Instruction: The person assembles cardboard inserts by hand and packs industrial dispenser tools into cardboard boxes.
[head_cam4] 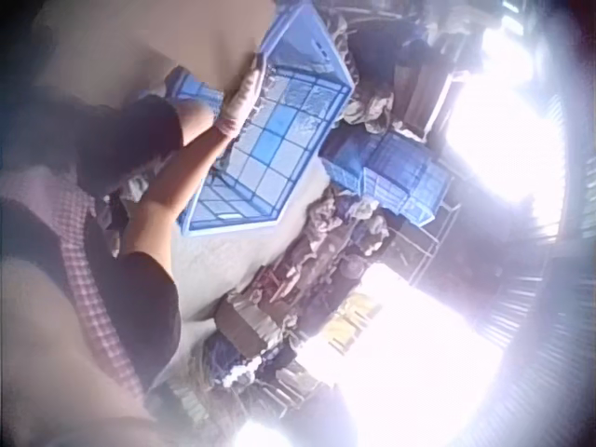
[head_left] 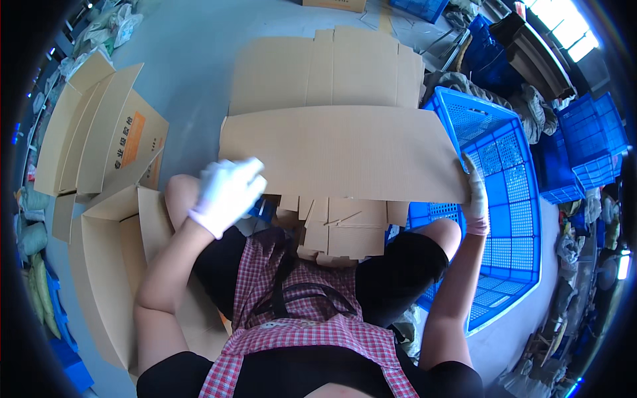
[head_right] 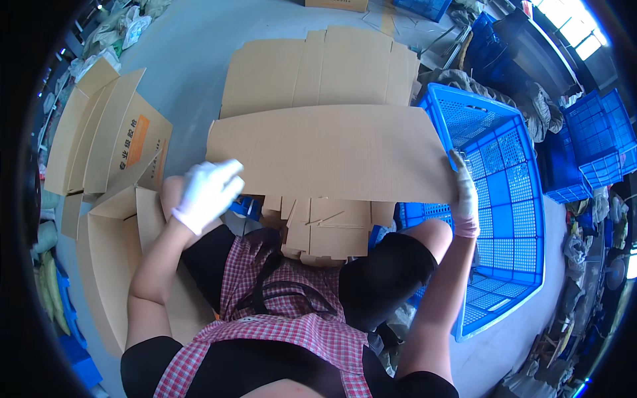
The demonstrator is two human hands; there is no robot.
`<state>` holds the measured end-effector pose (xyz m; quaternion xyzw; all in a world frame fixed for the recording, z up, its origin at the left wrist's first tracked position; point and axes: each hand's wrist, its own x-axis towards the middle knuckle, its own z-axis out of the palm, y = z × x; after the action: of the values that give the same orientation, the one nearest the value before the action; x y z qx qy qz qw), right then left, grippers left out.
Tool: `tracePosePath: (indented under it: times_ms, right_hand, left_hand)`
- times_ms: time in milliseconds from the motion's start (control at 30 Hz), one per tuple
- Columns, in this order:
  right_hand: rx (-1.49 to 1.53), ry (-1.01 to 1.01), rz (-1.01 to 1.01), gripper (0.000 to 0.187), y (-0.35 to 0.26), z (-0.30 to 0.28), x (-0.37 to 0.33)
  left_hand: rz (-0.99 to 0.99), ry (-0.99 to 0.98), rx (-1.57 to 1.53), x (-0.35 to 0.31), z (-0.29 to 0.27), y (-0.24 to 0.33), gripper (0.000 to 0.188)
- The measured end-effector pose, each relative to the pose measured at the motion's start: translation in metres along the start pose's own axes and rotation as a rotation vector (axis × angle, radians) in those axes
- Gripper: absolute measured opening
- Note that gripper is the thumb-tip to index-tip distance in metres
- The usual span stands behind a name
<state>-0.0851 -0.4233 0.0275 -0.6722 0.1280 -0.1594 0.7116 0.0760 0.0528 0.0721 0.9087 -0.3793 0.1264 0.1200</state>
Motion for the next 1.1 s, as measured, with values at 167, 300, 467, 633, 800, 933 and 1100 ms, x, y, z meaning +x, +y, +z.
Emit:
tracePosePath:
  times_ms: [167,300,467,633,800,933,1100]
  right_hand:
    - [-0.298,-0.333,0.09,0.115,-0.027,-0.005,-0.005]
    - [-0.276,-0.401,0.146,0.108,-0.023,-0.019,-0.005]
    - [-0.134,-0.211,0.043,0.059,0.02,-0.03,-0.011]
    - [-0.556,0.187,-0.319,0.04,0.053,-0.021,-0.02]
    - [-1.194,0.144,-0.641,0.041,0.015,0.006,-0.031]
    - [-1.28,-0.171,-0.663,0.059,0.005,0.09,-0.027]
    - [-1.196,0.045,-0.92,0.045,0.068,0.156,-0.021]
  left_hand:
    - [-0.685,-0.454,-1.35,-0.022,-0.014,-0.065,0.08]
    - [-0.643,-0.238,-1.447,-0.028,0.024,-0.04,0.076]
    - [-0.61,-0.135,-1.562,-0.033,0.04,-0.055,0.069]
    - [-0.452,0.362,-0.788,-0.033,0.053,-0.02,0.04]
    - [-0.264,0.336,-0.272,-0.058,0.067,-0.019,0.044]
    - [-0.073,0.295,-0.103,-0.056,0.067,-0.032,0.037]
    - [0.025,-0.082,-0.141,0.038,0.041,0.016,0.058]
